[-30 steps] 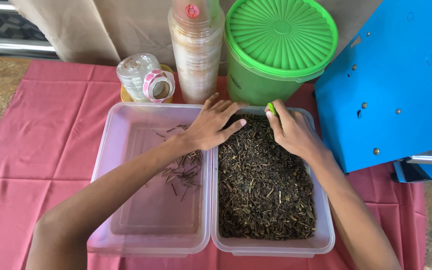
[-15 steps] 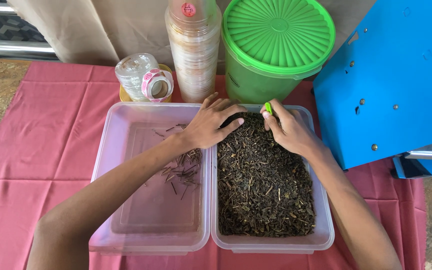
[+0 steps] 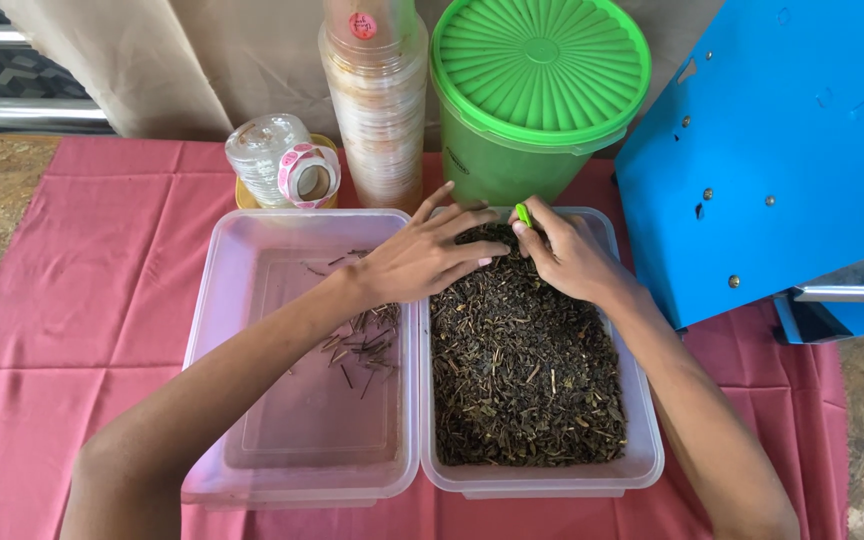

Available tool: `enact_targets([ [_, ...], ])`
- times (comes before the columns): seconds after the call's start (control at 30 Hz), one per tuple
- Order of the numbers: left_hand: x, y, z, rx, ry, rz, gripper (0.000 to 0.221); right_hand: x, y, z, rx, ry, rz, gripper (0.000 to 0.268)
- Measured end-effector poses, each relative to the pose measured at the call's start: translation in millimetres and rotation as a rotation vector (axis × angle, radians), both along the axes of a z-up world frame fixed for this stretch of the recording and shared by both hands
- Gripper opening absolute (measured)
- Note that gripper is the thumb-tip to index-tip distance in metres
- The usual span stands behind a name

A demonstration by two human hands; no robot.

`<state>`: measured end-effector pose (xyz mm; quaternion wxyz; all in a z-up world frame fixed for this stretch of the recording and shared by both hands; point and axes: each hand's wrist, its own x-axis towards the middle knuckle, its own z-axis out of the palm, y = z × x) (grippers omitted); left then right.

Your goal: Sorting through dried tea leaves to remove stems and debris using a spoon and hands

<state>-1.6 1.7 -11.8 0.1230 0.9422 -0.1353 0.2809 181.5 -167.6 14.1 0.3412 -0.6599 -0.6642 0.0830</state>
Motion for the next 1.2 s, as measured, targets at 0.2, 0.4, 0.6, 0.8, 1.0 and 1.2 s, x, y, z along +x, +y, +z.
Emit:
enact_targets([
  [0.2, 4.3, 6.4, -16.8, -0.013, -0.052, 0.001, 0.022, -3.4, -1.5, 8.9, -0.031, -0.030, -0.010, 0.014],
  [0.4, 0.0, 0.4, -5.0, 0.032, -0.068, -0.002, 0.021, -2.3, -0.3, 1.5, -0.042, 0.000, -0.020, 0.011],
  [0.6, 1.4, 2.9, -6.5, 0.088, -0.125, -0.004, 0.017, 2.7, 1.8, -2.7, -0.051, 0.013, -0.027, 0.010],
  [0.8, 4.4, 5.5, -15.6, 0.017, -0.122, -0.017, 0.018, 3.9, 2.0, -3.7, -0.083, 0.020, -0.029, 0.016],
  [1.0, 2.7, 4.6, -13.6, 0.024, -0.128, -0.007, 0.016, 0.2, 2.7, 1.2, -0.059, -0.010, -0.028, 0.008],
  [1.2, 2.8, 4.3, -12.2, -0.001, -0.112, -0.014, 0.016, 1.5, 4.8, -0.7, -0.065, 0.001, -0.030, 0.011],
])
